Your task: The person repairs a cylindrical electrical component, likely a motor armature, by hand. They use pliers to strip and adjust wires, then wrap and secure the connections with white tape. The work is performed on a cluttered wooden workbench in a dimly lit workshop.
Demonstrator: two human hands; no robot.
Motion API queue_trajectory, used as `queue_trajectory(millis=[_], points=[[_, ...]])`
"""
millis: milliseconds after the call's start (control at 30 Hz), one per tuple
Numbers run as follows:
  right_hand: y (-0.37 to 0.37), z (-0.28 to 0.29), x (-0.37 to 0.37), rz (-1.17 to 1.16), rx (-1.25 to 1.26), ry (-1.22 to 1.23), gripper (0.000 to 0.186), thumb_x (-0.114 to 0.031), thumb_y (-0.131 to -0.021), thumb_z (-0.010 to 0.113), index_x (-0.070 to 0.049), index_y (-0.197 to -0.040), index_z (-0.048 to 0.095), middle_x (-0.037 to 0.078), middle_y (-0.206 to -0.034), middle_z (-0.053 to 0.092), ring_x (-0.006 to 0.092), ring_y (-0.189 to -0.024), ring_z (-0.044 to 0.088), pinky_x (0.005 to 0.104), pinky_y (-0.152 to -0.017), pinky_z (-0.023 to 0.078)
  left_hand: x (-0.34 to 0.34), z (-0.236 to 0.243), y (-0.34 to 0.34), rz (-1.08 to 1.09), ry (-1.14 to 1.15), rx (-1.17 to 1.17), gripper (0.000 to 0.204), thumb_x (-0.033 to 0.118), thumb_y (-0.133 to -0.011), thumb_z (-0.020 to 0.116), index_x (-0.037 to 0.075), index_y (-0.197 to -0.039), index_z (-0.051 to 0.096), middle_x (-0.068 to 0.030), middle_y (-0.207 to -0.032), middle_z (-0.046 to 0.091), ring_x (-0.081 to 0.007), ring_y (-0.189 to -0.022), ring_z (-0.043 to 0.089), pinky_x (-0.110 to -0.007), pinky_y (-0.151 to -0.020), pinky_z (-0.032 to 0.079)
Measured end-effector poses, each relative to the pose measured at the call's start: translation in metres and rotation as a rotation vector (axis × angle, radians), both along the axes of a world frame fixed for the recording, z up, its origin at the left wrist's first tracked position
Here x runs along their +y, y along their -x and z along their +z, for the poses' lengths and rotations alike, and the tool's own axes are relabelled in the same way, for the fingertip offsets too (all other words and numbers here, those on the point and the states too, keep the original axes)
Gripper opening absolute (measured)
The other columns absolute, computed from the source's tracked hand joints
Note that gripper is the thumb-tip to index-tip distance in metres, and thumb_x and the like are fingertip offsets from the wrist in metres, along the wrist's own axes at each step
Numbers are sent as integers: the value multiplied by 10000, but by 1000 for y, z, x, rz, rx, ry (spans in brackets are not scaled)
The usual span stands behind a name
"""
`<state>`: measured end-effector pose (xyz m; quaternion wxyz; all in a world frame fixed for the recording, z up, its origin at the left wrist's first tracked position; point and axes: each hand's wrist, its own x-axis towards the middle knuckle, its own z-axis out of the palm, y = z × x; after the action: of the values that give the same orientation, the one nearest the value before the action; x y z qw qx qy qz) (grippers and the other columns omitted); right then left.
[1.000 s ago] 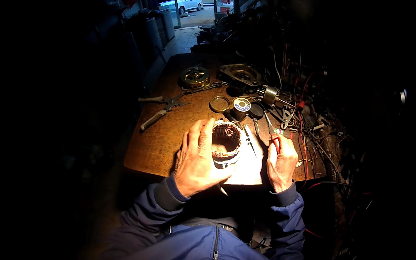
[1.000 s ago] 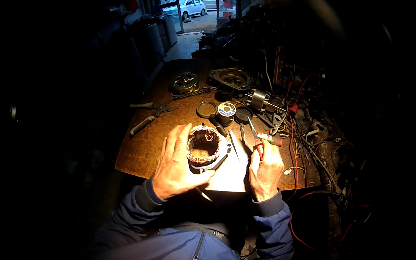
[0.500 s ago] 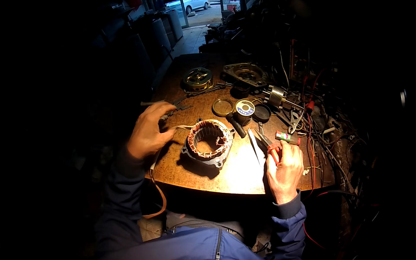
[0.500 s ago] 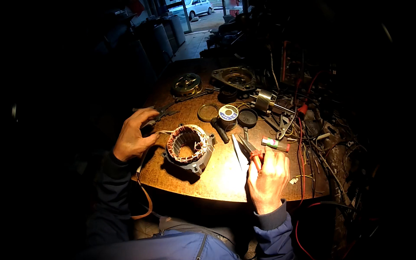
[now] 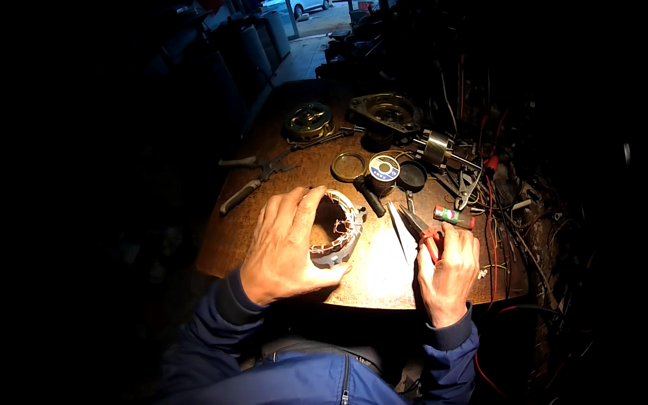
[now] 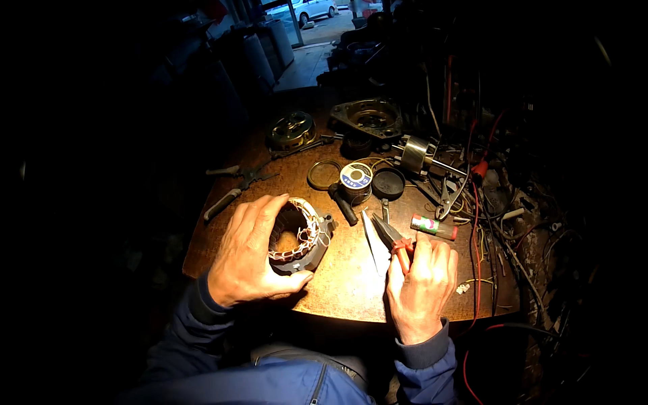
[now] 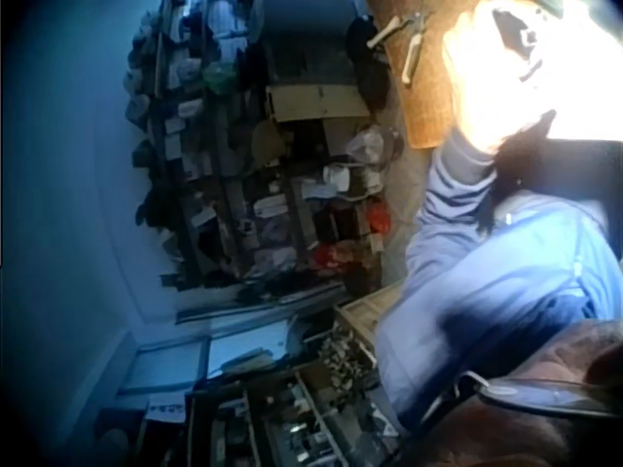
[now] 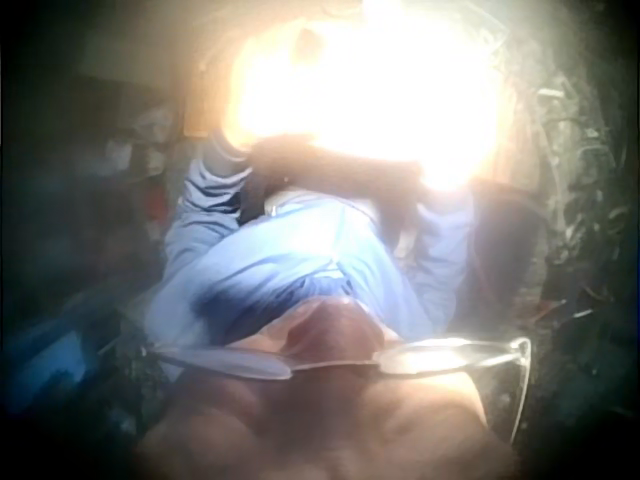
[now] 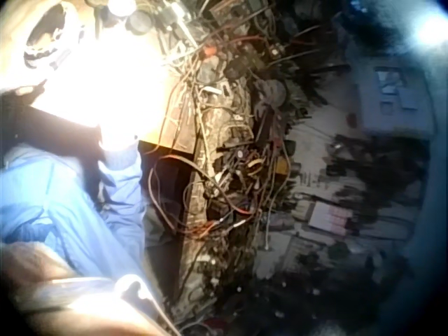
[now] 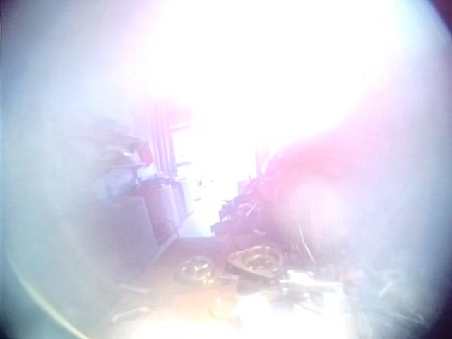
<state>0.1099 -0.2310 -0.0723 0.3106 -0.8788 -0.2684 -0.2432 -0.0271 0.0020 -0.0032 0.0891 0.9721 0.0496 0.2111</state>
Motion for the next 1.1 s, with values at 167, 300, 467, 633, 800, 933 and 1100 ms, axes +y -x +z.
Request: queue_trajectory(millis=[167, 300, 467, 633, 800, 933, 1100], points=[[0, -1, 3, 24, -29, -21, 424, -66, -810, 788, 34, -1215, 712, 207, -1008, 663, 396, -934, 623, 489, -839, 519, 68, 28, -4, -501, 126, 340, 1216, 353, -609, 903, -33, -1628, 364, -298, -1644, 404, -488, -1552, 342, -575, -1267, 296], [-2, -1, -2, 31, -16, -18, 411, -86, -819, 785, 27, -1207, 711, 205, -1020, 670, 391, -939, 625, 482, -857, 517, 83, 50, 9, -345, -33, 430, 1156, 345, -655, 893, 94, -1662, 385, -343, -1672, 342, -547, -1578, 257, -669, -1270, 225], [-2, -4, -2, 54, -35, -14, 448, -139, -819, 788, 44, -1221, 713, 207, -1058, 684, 385, -950, 627, 480, -864, 522, 79, 40, 31, -547, 170, 226, 851, 154, -704, 874, 50, -1499, 589, -312, -1601, 451, -467, -1513, 417, -580, -1246, 328], [-2, -1, -3, 88, -34, -10, 484, -187, -805, 817, 48, -1215, 715, 197, -1084, 692, 367, -971, 622, 464, -863, 523, 34, 18, 38, -274, 395, -70, 338, 43, -772, 850, 17, -1096, 761, -139, -1218, 737, -272, -1142, 693, -386, -998, 553], [-4, -8, -4, 82, -66, -10, 467, -207, -820, 829, 36, -1206, 723, 189, -1093, 697, 362, -974, 623, 461, -874, 520, 32, 16, 32, -271, 358, -48, 210, 15, -807, 786, 20, -1016, 760, -95, -1055, 765, -248, -1034, 702, -374, -944, 542], [-3, -10, -2, 84, -82, -57, 400, -186, -804, 819, 19, -1132, 717, 190, -1007, 676, 387, -954, 616, 490, -865, 505, 34, 15, 28, -241, 394, -41, 149, -10, -870, 719, 18, -1013, 750, -83, -1022, 754, -226, -989, 692, -366, -916, 539], [-4, -12, -3, 82, -94, -66, 384, -195, -813, 812, 18, -1121, 727, 190, -992, 682, 383, -952, 624, 490, -873, 508, 39, 20, 27, -268, 472, 37, 170, -36, -880, 705, 20, -1034, 748, -75, -1030, 744, -206, -981, 686, -344, -891, 549]])
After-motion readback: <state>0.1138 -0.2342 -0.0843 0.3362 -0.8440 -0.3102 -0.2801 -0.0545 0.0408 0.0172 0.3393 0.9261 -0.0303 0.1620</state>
